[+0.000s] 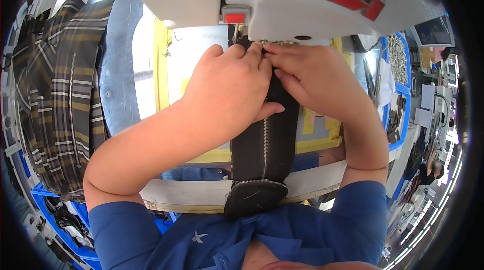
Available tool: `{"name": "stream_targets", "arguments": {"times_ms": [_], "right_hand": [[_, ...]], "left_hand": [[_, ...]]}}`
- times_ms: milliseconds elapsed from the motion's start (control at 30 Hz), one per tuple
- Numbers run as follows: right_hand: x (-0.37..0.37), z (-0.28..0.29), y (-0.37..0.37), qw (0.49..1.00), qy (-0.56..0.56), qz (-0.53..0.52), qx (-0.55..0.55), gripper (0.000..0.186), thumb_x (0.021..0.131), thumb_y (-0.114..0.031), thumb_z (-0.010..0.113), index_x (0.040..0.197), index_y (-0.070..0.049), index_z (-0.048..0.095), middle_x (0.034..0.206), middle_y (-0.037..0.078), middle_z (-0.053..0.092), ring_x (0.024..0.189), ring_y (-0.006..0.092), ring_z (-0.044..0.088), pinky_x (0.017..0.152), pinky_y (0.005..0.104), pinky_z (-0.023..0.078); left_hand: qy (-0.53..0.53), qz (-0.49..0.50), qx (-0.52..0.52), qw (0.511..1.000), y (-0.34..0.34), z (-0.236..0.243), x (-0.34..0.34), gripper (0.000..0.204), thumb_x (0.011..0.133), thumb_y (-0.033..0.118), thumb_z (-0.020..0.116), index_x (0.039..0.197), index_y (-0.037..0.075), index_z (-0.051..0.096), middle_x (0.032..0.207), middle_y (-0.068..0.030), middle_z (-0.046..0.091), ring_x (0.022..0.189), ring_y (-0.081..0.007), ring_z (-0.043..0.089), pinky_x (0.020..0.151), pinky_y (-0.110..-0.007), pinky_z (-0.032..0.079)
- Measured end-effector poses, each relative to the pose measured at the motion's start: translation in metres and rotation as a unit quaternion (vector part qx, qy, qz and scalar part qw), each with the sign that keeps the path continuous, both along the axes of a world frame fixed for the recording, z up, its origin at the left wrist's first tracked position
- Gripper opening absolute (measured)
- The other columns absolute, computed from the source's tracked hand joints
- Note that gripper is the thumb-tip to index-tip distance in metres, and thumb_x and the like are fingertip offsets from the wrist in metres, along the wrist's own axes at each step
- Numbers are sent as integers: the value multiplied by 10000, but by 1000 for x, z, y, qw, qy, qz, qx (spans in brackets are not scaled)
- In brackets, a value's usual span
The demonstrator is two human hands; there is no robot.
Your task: The person sews zippers onto plaid fabric pouches using an industrial sewing machine. They align the zipper with the fabric edge, guide the material under the needle, and stitch the seam. The person handles multiple pouches sequentially, flipping them to sew different sides and inspecting the work.
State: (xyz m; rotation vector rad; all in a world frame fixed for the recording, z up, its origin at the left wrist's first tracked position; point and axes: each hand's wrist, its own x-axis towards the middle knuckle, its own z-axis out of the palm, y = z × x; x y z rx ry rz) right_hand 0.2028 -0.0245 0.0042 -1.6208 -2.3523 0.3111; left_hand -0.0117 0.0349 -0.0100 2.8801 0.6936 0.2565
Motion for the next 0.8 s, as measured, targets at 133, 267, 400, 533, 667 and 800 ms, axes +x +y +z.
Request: {"name": "stream_targets", "arguments": {"times_ms": [133,267,400,533,667,800], "right_hand": [[-1,-1,-4,1000,-1,-6,11,248,919,-148,660,1104,-32,777,1227,89,784,979,313,761,813,445,621],[0,-7,-3,1000,23,-10,-8,195,928,-162,651,1034,-48,768,1143,77,785,951,318,754,779,467,607],[6,-13,-6,1000,19,-23,-6,200,918,-151,618,1005,-79,782,1027,95,791,939,337,759,753,478,608],[17,7,-9,985,-73,-25,-151,301,977,-197,644,1218,-72,772,1348,61,750,1193,303,718,955,438,602],[69,-4,-48,998,7,-35,47,292,977,-236,695,1219,-97,785,1273,60,771,1123,295,737,932,426,608],[172,27,-74,909,107,-390,105,222,944,-230,779,1104,-84,827,1062,90,804,917,205,747,833,326,582]], "left_hand": [[-9,0,-6,1000,-1,-1,0,663,789,552,866,1132,6,713,1388,-155,701,1045,-285,702,875,-402,528],[-15,-9,-10,1000,0,1,0,718,779,548,875,1191,-15,704,1395,-163,695,1103,-311,684,937,-430,524],[-4,-32,-15,999,1,5,5,803,777,533,883,1299,-41,675,1453,-199,661,1298,-388,638,1085,-491,486],[-14,-55,-44,997,-7,-3,10,858,778,493,902,1378,-60,637,1517,-241,605,1420,-428,560,1193,-515,427],[-26,-75,-31,996,-15,-12,18,820,808,470,890,1372,-69,635,1525,-241,591,1410,-421,563,1176,-513,443],[-44,-65,5,997,-16,-21,18,783,828,462,880,1353,-70,645,1485,-236,617,1371,-412,590,1155,-504,456]]}}
